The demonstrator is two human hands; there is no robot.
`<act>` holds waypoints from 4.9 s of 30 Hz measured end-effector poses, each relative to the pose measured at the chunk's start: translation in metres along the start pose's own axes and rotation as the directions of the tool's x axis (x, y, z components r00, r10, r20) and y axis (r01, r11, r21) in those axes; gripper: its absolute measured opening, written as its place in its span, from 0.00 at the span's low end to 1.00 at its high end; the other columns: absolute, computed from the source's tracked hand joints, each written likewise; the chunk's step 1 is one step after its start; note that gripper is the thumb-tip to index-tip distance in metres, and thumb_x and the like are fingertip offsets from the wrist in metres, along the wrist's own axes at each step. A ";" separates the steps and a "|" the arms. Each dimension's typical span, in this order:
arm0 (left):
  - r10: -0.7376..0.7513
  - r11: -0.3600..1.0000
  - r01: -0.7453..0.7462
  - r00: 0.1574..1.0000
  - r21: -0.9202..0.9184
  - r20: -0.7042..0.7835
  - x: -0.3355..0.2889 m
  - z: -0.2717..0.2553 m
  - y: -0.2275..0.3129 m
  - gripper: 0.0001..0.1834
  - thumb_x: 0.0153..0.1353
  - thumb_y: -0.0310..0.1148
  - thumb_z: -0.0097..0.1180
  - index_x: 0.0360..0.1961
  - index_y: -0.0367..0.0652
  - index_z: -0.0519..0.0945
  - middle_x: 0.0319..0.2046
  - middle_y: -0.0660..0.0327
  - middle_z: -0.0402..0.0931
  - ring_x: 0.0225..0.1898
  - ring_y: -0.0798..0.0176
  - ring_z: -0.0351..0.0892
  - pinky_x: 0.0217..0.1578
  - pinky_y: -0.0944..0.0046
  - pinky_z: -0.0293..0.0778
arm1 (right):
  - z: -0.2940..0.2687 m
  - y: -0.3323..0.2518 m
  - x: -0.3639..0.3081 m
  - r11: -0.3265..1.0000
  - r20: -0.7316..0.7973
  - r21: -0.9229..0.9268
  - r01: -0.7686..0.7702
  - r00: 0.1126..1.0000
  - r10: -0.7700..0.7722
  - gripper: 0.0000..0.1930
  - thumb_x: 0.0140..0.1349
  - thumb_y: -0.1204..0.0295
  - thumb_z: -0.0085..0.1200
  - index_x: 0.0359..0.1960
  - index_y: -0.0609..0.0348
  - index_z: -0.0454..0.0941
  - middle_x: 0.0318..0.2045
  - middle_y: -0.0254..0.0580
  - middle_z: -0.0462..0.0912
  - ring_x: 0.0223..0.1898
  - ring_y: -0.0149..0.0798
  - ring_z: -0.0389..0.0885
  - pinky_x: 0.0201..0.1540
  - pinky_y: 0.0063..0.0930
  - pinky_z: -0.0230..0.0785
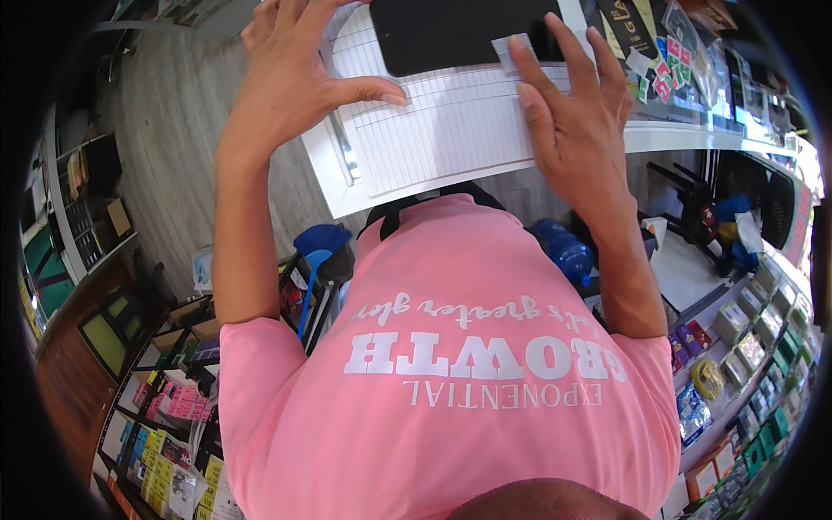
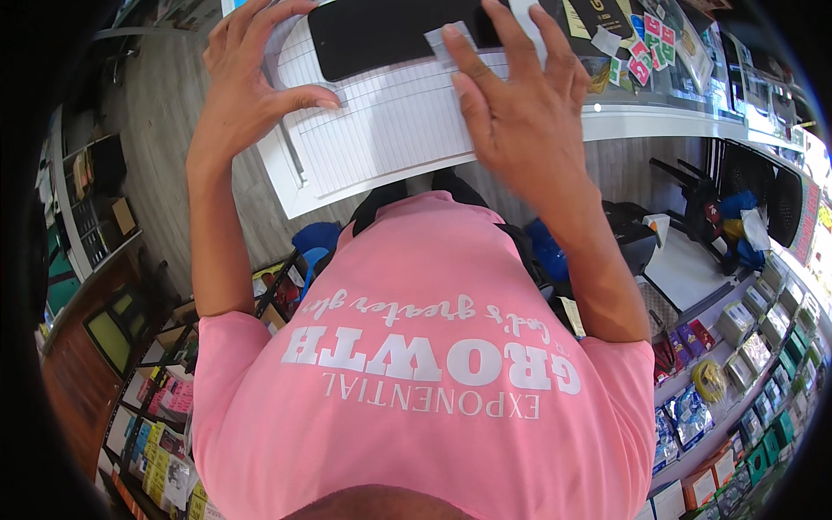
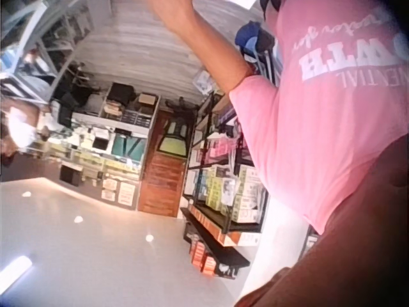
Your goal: The person repeatedly wipes a black smartphone screen with a small white wipe while holding the phone steady on a notepad. The person occasionally lifts the phone, repositions it, and continues wiping the same screen area multiple times.
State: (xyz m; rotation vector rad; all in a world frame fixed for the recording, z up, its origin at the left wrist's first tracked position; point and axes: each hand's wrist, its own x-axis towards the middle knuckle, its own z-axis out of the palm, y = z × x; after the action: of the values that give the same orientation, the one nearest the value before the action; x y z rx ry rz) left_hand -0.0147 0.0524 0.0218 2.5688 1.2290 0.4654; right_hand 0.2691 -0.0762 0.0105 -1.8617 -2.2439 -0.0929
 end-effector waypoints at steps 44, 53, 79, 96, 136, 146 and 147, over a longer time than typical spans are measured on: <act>-0.058 0.998 0.058 0.998 -0.030 -0.010 0.004 0.003 0.004 0.49 0.40 0.59 0.85 0.62 0.52 0.79 0.72 0.50 0.68 0.75 0.39 0.58 0.75 0.36 0.53 | -0.025 0.080 0.037 0.992 0.189 0.023 0.122 0.974 -0.124 0.23 0.80 0.56 0.44 0.71 0.40 0.82 0.80 0.52 0.61 0.80 0.64 0.53 0.80 0.62 0.45; -0.058 0.998 0.057 0.998 0.024 0.013 0.003 0.002 0.006 0.51 0.39 0.62 0.84 0.64 0.54 0.77 0.73 0.51 0.67 0.76 0.39 0.58 0.75 0.37 0.52 | -0.015 0.069 0.000 0.988 0.105 -0.063 0.141 0.985 -0.134 0.21 0.82 0.59 0.46 0.71 0.31 0.82 0.81 0.35 0.64 0.83 0.51 0.51 0.81 0.56 0.39; 0.020 0.997 -0.021 1.000 -0.075 -0.013 0.001 -0.001 -0.002 0.53 0.43 0.65 0.82 0.67 0.51 0.77 0.73 0.52 0.68 0.75 0.41 0.62 0.73 0.38 0.56 | -0.004 -0.055 0.082 0.986 0.071 0.071 0.152 0.985 -0.157 0.23 0.76 0.62 0.53 0.71 0.44 0.79 0.76 0.55 0.64 0.76 0.63 0.55 0.72 0.62 0.51; 0.021 0.997 -0.027 0.997 -0.073 -0.078 0.000 0.017 -0.012 0.54 0.31 0.64 0.86 0.65 0.62 0.83 0.75 0.65 0.68 0.78 0.48 0.58 0.76 0.40 0.50 | -0.019 0.073 0.053 0.979 0.115 -0.139 0.151 0.984 -0.136 0.22 0.83 0.59 0.43 0.71 0.28 0.82 0.82 0.32 0.63 0.84 0.49 0.51 0.83 0.50 0.42; -0.028 0.993 0.033 0.999 -0.109 0.046 0.007 -0.005 0.004 0.52 0.40 0.64 0.83 0.66 0.52 0.80 0.72 0.51 0.69 0.76 0.41 0.61 0.74 0.38 0.52 | -0.006 -0.028 0.091 0.979 0.101 0.067 0.195 0.974 -0.201 0.22 0.78 0.60 0.51 0.71 0.44 0.80 0.80 0.51 0.60 0.79 0.63 0.51 0.75 0.62 0.51; 0.067 0.994 -0.075 0.992 -0.077 -0.102 0.003 0.017 -0.015 0.54 0.28 0.63 0.86 0.64 0.61 0.85 0.75 0.65 0.70 0.77 0.50 0.61 0.76 0.42 0.52 | -0.034 0.054 0.076 0.976 0.303 -0.173 0.136 0.950 -0.079 0.22 0.82 0.55 0.43 0.69 0.40 0.83 0.82 0.49 0.56 0.83 0.59 0.45 0.82 0.59 0.44; 0.062 0.995 -0.069 0.994 -0.070 -0.092 0.004 0.017 -0.015 0.54 0.28 0.63 0.86 0.64 0.61 0.85 0.75 0.65 0.71 0.77 0.50 0.61 0.76 0.43 0.52 | -0.034 0.063 0.074 0.974 0.307 -0.176 0.140 0.948 -0.081 0.22 0.82 0.55 0.43 0.69 0.40 0.84 0.83 0.49 0.56 0.83 0.59 0.45 0.82 0.58 0.43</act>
State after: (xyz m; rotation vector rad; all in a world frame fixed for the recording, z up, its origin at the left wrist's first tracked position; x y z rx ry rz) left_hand -0.0169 0.0631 0.0015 2.5579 1.1368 0.6343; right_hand 0.3224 0.0005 0.0532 -1.9578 -2.6309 -0.0557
